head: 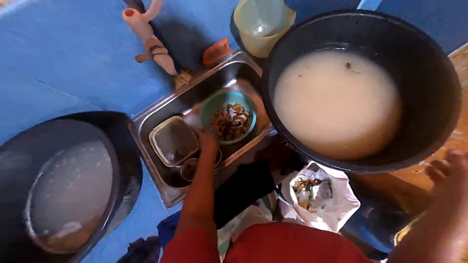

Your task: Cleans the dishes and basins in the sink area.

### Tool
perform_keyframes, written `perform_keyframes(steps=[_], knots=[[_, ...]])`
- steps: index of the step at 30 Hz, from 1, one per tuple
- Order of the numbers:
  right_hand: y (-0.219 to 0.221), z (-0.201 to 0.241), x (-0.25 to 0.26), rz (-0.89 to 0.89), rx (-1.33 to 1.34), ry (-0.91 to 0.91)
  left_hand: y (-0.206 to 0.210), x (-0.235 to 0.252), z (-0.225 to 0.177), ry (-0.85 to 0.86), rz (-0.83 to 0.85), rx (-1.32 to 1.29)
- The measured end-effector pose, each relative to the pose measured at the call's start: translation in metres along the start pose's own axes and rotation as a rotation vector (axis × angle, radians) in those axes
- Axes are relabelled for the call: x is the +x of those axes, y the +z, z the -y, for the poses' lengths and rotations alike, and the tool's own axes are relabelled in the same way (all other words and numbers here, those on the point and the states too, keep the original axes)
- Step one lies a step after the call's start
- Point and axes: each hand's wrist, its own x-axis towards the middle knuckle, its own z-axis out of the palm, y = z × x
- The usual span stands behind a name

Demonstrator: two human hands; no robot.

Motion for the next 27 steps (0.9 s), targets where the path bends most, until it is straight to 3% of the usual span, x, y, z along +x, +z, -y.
perform_keyframes(steps=[3, 6, 8, 10, 14, 19, 27], knots=[[0.023, -0.004, 0.003, 0.074, 0.232, 0.068, 0.002, -0.014, -0.016, 0.005, -0.009, -0.003], [0.038, -0.001, 0.013, 0.171, 0.376, -0.028, -0.013, -0.050, -0.049, 0.142, -0.076, -0.166], [0.048, 0.006, 0.015, 0.143, 0.371, -0.046, -0.016, -0.086, -0.086, 0.270, -0.055, -0.523], [0.052, 0.011, 0.013, 0.098, 0.322, -0.016, -0.014, -0.129, -0.128, 0.308, 0.132, -0.927], [0.046, 0.018, 0.008, 0.092, 0.232, -0.033, 0.010, -0.169, -0.177, 0.146, 0.246, -1.449], [0.027, 0.055, 0.002, 0.092, 0.160, -0.125, 0.003, -0.197, -0.173, 0.026, 0.278, -1.463], [0.025, 0.094, -0.022, 0.086, 0.090, -0.230, 0.014, -0.204, -0.162, -0.008, 0.234, -1.485]])
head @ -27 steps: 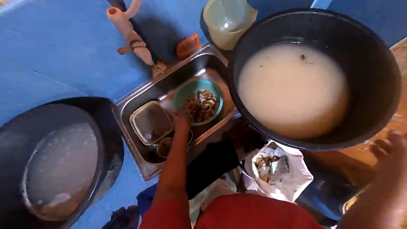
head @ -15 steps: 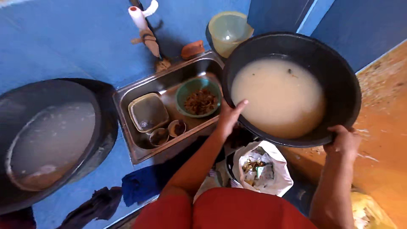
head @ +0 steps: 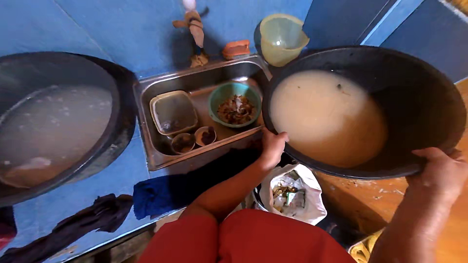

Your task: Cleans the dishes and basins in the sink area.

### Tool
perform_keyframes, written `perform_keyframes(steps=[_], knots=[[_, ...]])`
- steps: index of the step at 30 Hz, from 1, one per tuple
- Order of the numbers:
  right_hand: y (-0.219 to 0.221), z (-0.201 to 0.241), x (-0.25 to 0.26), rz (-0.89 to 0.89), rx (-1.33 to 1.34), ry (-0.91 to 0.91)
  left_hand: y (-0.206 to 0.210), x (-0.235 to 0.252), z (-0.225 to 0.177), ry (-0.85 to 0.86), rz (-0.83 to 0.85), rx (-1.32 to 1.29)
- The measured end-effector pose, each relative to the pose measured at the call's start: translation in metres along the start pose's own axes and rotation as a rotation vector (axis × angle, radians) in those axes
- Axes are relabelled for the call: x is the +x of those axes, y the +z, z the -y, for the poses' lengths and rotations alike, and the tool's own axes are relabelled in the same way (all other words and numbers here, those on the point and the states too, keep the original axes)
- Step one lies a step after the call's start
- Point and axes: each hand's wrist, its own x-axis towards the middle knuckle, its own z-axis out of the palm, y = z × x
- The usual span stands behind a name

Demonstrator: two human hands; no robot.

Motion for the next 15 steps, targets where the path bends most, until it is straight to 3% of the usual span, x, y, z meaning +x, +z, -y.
perform_keyframes(steps=[15], knots=[[0.030, 0.045, -0.019, 0.065, 0.064, -0.126, -0.025, 0.011, -0.005, -0.093, -0.015, -0.146]])
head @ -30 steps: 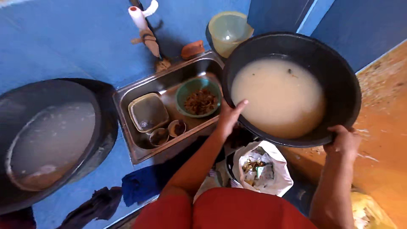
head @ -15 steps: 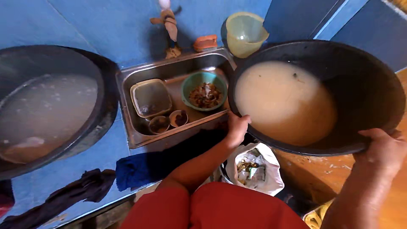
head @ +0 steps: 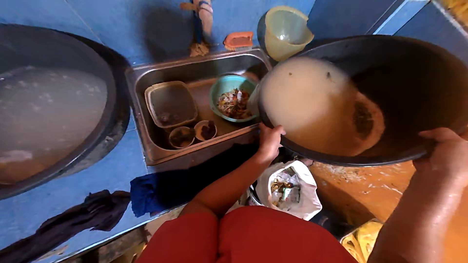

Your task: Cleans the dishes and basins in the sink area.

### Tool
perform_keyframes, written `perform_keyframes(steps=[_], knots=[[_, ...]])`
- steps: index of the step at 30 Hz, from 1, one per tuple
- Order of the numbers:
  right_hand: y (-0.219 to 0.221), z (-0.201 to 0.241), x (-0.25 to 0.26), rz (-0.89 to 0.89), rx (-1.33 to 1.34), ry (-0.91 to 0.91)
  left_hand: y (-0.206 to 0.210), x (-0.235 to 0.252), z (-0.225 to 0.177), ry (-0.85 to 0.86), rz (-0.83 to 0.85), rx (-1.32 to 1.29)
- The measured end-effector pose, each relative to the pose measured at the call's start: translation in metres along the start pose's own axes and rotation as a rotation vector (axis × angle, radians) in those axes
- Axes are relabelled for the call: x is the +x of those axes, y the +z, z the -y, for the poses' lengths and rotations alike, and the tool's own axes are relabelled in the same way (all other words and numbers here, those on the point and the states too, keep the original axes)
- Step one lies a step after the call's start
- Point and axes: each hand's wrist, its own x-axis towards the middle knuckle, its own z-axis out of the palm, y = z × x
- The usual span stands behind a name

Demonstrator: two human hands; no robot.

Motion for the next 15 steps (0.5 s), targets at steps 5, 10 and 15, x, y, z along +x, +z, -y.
perform_keyframes(steps=[5, 10, 15], knots=[[0.0042, 0.0045, 0.0044, 0.016, -0.028, 0.001, -0.0029, 0.0031, -0.0011, 0.003, 0.012, -0.050], [0.0033, 0.0021, 0.0095, 0.043, -0.014, -0.024, -0.0059, 0.0042, -0.0031, 0.003, 0.023, -0.057], [0.0039, 0.0032, 0.0098, 0.047, -0.007, -0.027, -0.0074, 0.0029, -0.0065, -0.009, 0.033, -0.073]])
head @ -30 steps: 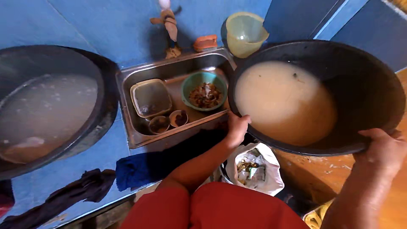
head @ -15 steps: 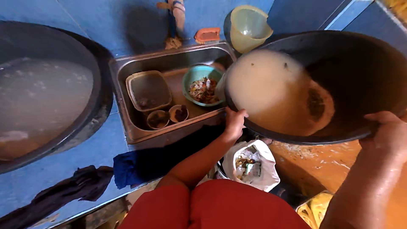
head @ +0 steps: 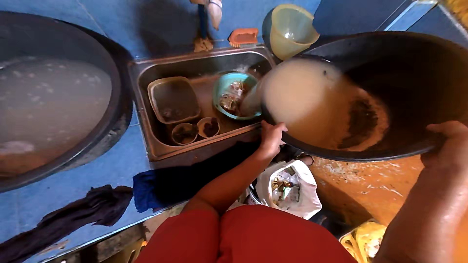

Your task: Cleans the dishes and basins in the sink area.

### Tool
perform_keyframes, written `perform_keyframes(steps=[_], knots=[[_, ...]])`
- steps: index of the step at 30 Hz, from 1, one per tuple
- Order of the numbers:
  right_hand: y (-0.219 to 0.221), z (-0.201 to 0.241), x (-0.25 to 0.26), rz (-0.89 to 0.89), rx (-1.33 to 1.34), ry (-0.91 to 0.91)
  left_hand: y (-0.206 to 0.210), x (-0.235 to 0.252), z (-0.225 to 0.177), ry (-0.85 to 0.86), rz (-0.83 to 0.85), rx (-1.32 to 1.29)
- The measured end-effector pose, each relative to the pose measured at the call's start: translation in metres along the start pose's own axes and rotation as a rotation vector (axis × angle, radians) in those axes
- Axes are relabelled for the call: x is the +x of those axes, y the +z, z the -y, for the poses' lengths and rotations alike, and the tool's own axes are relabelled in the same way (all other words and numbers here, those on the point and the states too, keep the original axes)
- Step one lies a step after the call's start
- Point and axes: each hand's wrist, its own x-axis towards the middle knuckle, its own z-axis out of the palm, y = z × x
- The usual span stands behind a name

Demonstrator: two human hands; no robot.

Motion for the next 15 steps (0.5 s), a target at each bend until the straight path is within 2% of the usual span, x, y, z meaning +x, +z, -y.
perform_keyframes(steps=[15], knots=[[-0.0017, -0.0025, 0.0066, 0.045, 0.028, -0.035, -0.0045, 0.0031, 0.0000, -0.027, -0.010, 0.002]])
